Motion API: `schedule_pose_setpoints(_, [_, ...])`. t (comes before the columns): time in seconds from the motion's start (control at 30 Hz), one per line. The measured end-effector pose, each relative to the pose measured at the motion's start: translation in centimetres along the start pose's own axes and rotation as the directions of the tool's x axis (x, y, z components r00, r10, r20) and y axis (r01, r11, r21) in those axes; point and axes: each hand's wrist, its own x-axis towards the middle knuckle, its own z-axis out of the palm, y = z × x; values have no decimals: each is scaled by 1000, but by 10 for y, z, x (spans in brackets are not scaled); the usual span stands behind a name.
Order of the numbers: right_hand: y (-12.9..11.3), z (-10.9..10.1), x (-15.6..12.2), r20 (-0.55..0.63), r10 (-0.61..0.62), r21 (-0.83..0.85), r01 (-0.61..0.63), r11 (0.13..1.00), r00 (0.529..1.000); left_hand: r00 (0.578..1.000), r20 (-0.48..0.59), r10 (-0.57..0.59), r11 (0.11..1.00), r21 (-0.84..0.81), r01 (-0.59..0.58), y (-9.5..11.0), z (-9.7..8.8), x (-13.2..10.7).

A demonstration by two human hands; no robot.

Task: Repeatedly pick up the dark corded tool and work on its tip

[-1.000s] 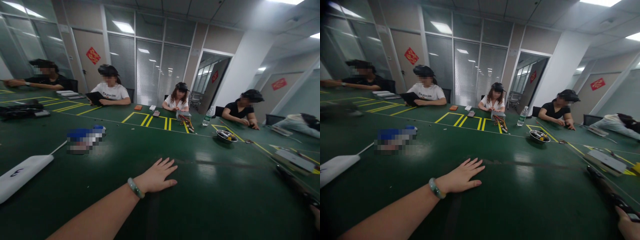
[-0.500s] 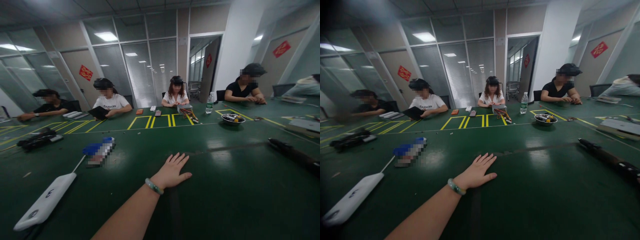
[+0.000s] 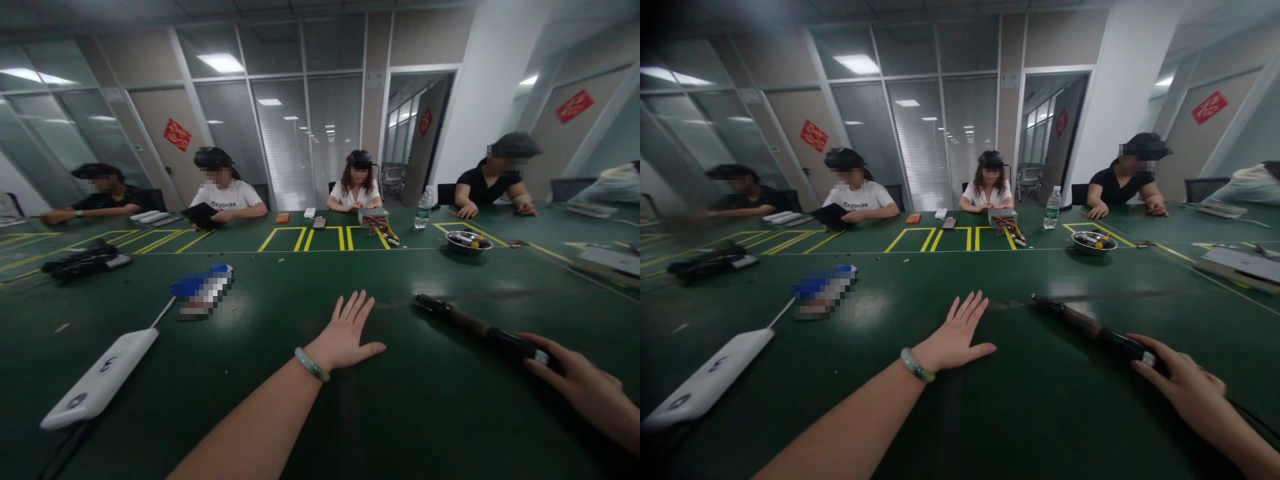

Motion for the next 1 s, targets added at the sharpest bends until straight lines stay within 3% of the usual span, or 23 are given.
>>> schedule_pose_setpoints(0.1, [-79, 26, 5, 191, -84, 100, 66, 993, 978, 994, -85, 74, 996, 60, -69, 15, -5, 2])
schedule_pose_setpoints(0.2, [-170, 48, 15, 273, -221, 184, 175, 967, 936, 979, -134, 153, 981, 140, -134, 26, -9, 3])
schedule_pose_setpoints(0.27, [-222, 63, 26, 293, -336, 256, 265, 930, 895, 977, -165, 139, 978, 177, -109, 27, -10, 4])
schedule_pose_setpoints(0.37, [-277, 85, 45, 268, -478, 326, 388, 862, 836, 974, -218, 62, 982, 187, -21, 19, -9, 3])
schedule_pose_setpoints(0.47, [-306, 102, 61, 241, -572, 342, 483, 806, 784, 965, -255, -53, 983, 155, 94, 6, -6, 3])
schedule_pose_setpoints(0.57, [-317, 103, 66, 155, -615, 307, 554, 774, 773, 959, -255, -127, 979, 121, 162, -4, -3, 4])
schedule_pose_setpoints(0.7, [-305, 79, 42, 18, -571, 94, 567, 819, 821, 965, -241, -104, 985, 111, 134, -7, -4, 3])
schedule_pose_setpoints(0.87, [-239, 44, -31, -40, -300, -260, 280, 924, 953, 961, -252, -118, 985, 93, 145, -6, -5, 3])
schedule_pose_setpoints(1.0, [-184, 23, -65, 55, -255, -276, 260, 925, 965, 966, -220, -133, 988, 51, 148, -8, -4, 4])
